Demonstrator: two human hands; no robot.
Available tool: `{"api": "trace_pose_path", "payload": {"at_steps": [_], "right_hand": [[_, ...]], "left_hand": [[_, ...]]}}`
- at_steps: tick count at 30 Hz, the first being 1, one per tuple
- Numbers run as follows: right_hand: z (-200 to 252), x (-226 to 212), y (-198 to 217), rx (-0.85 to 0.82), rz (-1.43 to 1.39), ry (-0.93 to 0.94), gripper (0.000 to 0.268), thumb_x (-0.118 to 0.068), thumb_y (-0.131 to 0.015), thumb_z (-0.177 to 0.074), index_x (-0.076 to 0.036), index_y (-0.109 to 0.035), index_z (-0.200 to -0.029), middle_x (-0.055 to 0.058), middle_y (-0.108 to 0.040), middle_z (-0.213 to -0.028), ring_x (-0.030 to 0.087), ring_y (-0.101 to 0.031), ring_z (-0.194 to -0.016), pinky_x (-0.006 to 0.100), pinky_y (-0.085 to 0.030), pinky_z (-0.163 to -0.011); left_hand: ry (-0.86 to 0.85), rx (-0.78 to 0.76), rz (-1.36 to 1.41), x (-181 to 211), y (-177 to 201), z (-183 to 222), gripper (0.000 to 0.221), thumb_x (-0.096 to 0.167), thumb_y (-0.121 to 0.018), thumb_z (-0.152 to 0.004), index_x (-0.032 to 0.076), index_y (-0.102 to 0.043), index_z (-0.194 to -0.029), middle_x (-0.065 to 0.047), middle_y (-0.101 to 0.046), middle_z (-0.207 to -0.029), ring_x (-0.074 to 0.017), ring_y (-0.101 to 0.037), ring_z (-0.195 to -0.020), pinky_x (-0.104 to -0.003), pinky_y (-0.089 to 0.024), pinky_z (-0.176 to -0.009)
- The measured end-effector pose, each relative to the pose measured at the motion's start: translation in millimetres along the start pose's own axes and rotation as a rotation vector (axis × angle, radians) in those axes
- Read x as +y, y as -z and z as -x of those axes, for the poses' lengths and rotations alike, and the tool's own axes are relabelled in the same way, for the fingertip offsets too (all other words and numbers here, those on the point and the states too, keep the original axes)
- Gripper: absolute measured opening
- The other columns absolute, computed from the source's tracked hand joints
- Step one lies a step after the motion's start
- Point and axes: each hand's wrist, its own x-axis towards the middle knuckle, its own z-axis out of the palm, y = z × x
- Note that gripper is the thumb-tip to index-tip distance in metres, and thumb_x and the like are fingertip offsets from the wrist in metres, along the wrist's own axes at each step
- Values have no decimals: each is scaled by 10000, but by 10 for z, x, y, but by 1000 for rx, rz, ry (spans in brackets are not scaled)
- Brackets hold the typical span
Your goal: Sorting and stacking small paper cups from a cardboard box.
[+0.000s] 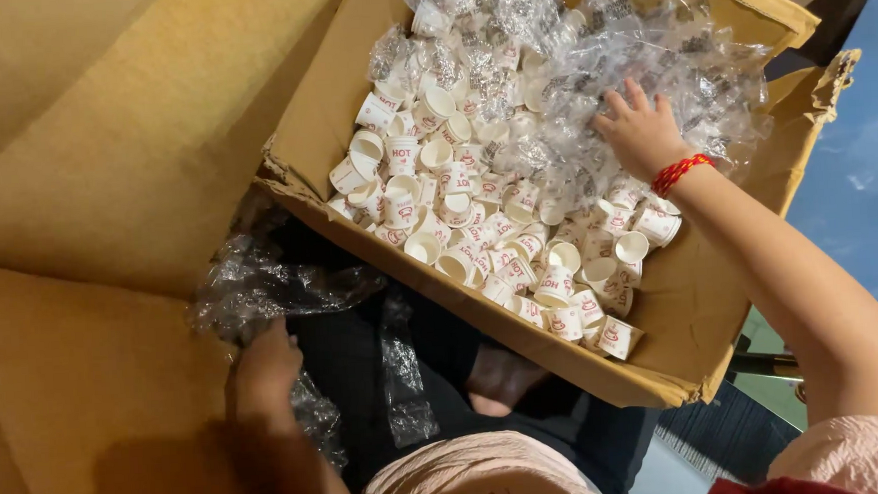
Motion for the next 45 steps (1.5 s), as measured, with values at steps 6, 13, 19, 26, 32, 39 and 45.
{"api": "trace_pose_path", "payload": {"at_steps": [6,13,19,26,32,39,45], "right_hand": [[37,16,596,-100,-298,-61,403,-131,-618,-947,-186,-667,-1343,126,-562,-1446,353,-494,-1378,548,-471,-1097],[43,-174,1042,620,80,27,180,-398,-720,-552,-300,-738,-702,145,-665,-1264,376,-683,-1086,459,-549,-776],[30,103,702,-71,-475,-204,96,-130,-725,-873,-65,-756,-936,239,-756,-939,383,-716,-842,467,-564,-805],[101,179,1169,482,-845,-220,347,-124,-807,-820,44,-708,-1107,258,-711,-1003,359,-714,-881,429,-561,-798],[272,-59,2007,368,-1126,-313,271,-160,-741,-961,36,-716,-1145,198,-737,-960,356,-643,-831,388,-513,-804],[532,-788,2631,337,-1356,-77,361,-233,-619,-987,-72,-643,-1310,114,-683,-1321,263,-624,-1260,464,-457,-1130],[894,-1451,3293,27,-1573,382,324,-290,-642,-1003,-99,-712,-1255,91,-643,-1432,262,-562,-1390,453,-410,-1206]], "left_hand": [[-392,-98,167,1383,904,863,672,480,-784,-776,107,-585,-1299,-207,-628,-1237,-434,-635,-1068,-500,-519,-884],[-622,-200,108,1284,-667,338,297,-17,-679,-777,108,-683,-1047,-172,-663,-1127,-374,-653,-1078,-456,-529,-896],[-170,404,-40,995,919,695,470,-74,-552,-908,156,-681,-1297,-204,-615,-1223,-410,-611,-1140,-503,-519,-917],[-195,712,-190,1299,1584,1132,616,330,-711,-822,213,-648,-1423,-330,-460,-1441,-491,-523,-1234,-514,-471,-954],[-491,782,429,1622,1490,1279,512,205,-739,-971,131,-566,-1448,-225,-488,-1537,-419,-524,-1402,-468,-461,-1120],[-975,810,649,2169,1650,1372,890,213,-825,-864,194,-327,-1602,-222,-379,-1516,-384,-428,-1426,-484,-424,-1173],[-1143,789,592,1986,1610,1330,680,-16,-778,-816,223,-575,-1419,-167,-542,-1316,-337,-575,-1264,-413,-536,-1063]]}}
